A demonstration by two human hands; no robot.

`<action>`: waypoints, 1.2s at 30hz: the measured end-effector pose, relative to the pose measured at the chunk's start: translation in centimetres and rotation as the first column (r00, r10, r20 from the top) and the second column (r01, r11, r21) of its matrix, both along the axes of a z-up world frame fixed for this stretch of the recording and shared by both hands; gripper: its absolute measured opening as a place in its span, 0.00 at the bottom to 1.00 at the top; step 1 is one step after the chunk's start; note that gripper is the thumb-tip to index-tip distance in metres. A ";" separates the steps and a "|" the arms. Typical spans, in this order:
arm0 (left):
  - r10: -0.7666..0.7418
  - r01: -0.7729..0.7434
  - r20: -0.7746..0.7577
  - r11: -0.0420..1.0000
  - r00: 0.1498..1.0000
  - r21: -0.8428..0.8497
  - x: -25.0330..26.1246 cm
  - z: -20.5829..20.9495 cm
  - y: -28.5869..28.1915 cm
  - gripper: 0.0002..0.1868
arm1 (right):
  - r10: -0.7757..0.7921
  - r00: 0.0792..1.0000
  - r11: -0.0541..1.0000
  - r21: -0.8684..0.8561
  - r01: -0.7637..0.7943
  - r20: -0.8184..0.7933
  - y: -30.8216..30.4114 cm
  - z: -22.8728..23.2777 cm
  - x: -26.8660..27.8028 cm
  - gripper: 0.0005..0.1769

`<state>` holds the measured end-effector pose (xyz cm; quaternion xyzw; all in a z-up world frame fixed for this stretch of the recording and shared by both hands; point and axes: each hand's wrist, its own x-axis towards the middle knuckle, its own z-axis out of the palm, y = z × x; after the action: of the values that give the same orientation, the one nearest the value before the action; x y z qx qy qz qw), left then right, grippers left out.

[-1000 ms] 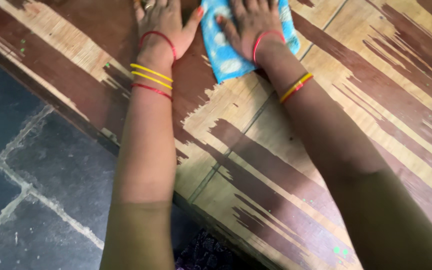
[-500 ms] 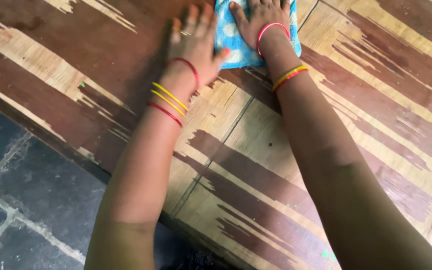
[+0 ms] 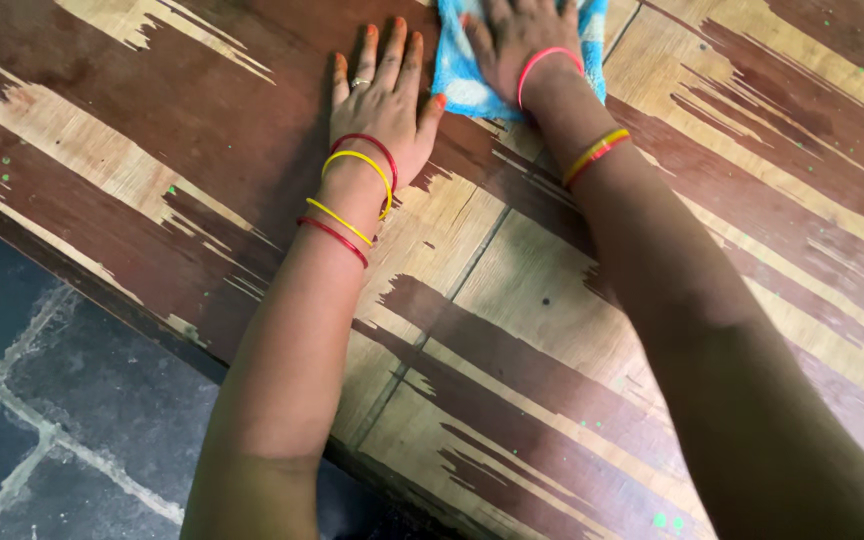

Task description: The person wipes a wooden surface with a blue cloth, moving across the tabletop and along the bed frame. The person uses both hands to scrub the surface and then wipes the wooden bed frame.

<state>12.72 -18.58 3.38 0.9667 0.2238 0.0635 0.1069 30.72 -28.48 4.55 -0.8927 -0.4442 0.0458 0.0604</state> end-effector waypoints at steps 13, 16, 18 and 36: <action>-0.017 0.017 0.048 1.000 0.999 -0.010 0.0 -0.8 0.6 0.35 | 0.504 0.863 0.854 -0.132 -0.503 -0.027 -9.3 2.5 -6.7 0.40; -0.045 0.047 0.069 0.998 0.997 -0.031 0.0 -0.8 1.4 0.35 | 0.518 0.853 0.841 -0.150 -0.521 -0.059 -11.1 3.5 -7.2 0.41; 0.007 -0.006 0.030 0.999 1.000 -0.046 -0.7 -0.3 2.5 0.35 | 0.501 0.864 0.852 -0.147 -0.503 -0.050 -10.9 3.7 -7.8 0.42; 0.119 -0.119 0.170 0.993 0.978 -0.007 -3.9 -1.4 8.0 0.35 | 0.858 0.497 0.497 -0.031 -0.867 -0.131 -9.0 4.0 -17.3 0.52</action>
<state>8.77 -10.63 1.98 0.9428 0.2711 0.1522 0.1202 13.44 -37.46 8.55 -0.5499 -0.8243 0.1340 0.0097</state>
